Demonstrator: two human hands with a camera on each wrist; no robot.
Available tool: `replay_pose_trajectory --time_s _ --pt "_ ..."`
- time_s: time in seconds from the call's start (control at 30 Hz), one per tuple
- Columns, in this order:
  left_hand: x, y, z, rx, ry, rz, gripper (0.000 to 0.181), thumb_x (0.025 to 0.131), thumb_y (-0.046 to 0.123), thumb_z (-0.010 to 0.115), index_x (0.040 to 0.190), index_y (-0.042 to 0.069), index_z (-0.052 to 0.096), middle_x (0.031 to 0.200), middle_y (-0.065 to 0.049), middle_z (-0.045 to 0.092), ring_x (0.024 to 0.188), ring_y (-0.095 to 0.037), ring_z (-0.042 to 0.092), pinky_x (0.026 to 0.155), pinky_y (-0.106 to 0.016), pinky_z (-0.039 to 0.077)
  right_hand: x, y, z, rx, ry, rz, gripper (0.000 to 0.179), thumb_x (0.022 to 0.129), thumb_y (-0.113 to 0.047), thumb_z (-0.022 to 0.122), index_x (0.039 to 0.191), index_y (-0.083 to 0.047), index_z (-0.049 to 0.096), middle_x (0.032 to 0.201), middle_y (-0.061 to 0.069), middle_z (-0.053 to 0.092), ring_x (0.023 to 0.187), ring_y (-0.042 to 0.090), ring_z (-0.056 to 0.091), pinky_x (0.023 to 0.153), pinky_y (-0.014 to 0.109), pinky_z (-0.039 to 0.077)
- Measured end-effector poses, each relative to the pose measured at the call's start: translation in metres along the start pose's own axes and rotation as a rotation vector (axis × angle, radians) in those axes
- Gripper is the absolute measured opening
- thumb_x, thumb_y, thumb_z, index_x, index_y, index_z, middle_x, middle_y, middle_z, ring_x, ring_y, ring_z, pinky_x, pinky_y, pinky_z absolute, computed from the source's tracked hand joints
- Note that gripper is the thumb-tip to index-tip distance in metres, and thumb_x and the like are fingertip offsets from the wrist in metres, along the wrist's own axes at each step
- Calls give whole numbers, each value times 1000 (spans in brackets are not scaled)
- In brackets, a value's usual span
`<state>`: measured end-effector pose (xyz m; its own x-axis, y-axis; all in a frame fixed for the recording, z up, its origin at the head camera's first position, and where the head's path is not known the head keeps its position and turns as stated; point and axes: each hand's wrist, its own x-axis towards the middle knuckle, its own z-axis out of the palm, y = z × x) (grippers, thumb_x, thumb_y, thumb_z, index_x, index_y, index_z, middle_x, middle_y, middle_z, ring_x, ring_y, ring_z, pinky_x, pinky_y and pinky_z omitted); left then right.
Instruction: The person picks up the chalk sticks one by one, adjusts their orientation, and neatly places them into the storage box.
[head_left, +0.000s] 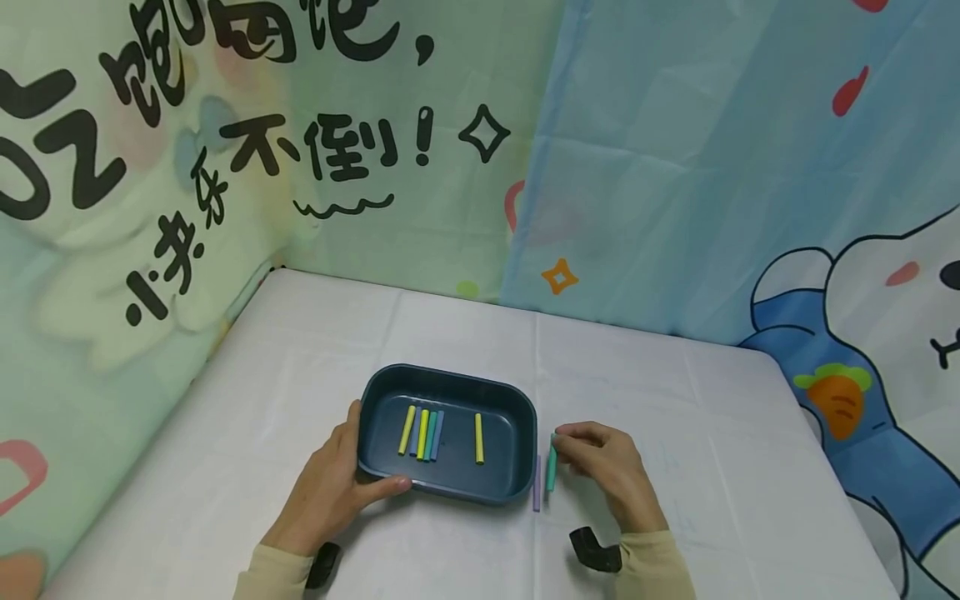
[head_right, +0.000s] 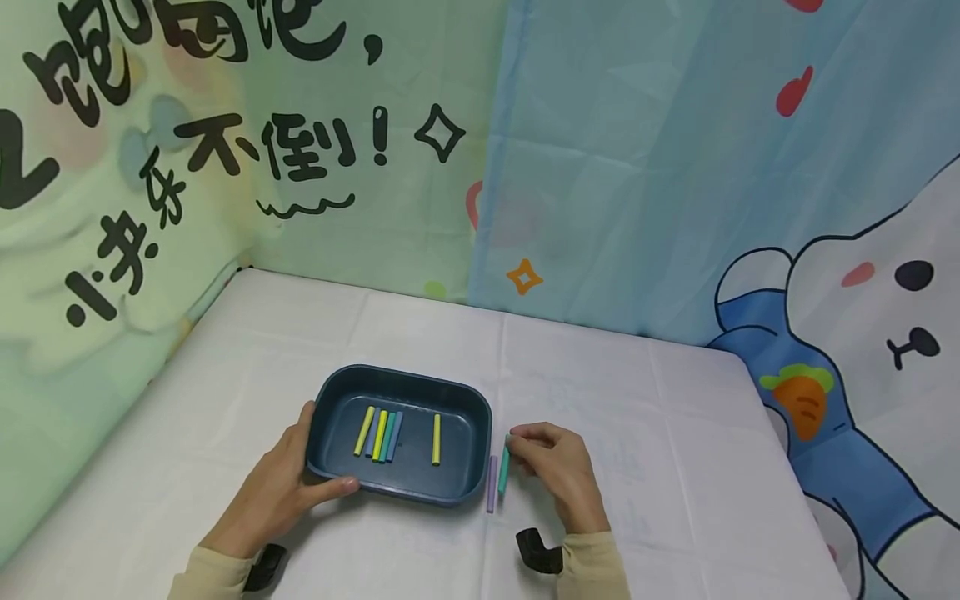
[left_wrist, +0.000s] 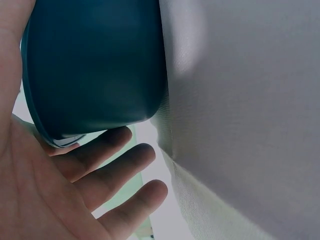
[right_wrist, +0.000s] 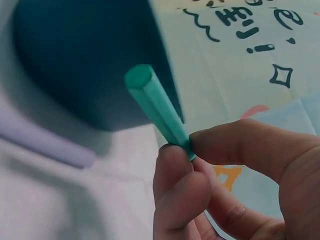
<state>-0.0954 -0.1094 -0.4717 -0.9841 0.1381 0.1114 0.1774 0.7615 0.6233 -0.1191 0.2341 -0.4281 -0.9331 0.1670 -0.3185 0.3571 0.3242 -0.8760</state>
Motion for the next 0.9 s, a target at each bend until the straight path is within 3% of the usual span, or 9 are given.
replay_pose_trajectory --time_s 0.3,0.67,0.9 --pt "-2 1 1 -22 -14 -31 123 61 79 60 151 16 4 140 -16 39 120 -29 47 95 -45 42 2 -18 8 99 -55 -48 33 83 -24 71 107 -2 65 98 13 65 83 24 63 72 31 52" --pt "0 1 -1 -18 -4 -10 122 63 76 62 151 12 6 140 -16 39 122 -28 46 96 -44 41 4 -39 36 218 -93 -119 33 81 -23 74 104 -2 66 93 14 65 81 24 62 72 33 52" --pt "0 2 -1 -5 -14 -26 123 62 79 60 150 9 9 140 -17 39 121 -29 47 95 -44 42 7 -44 57 213 -94 -133 26 82 -21 72 102 -4 67 93 13 66 82 26 62 73 36 52"
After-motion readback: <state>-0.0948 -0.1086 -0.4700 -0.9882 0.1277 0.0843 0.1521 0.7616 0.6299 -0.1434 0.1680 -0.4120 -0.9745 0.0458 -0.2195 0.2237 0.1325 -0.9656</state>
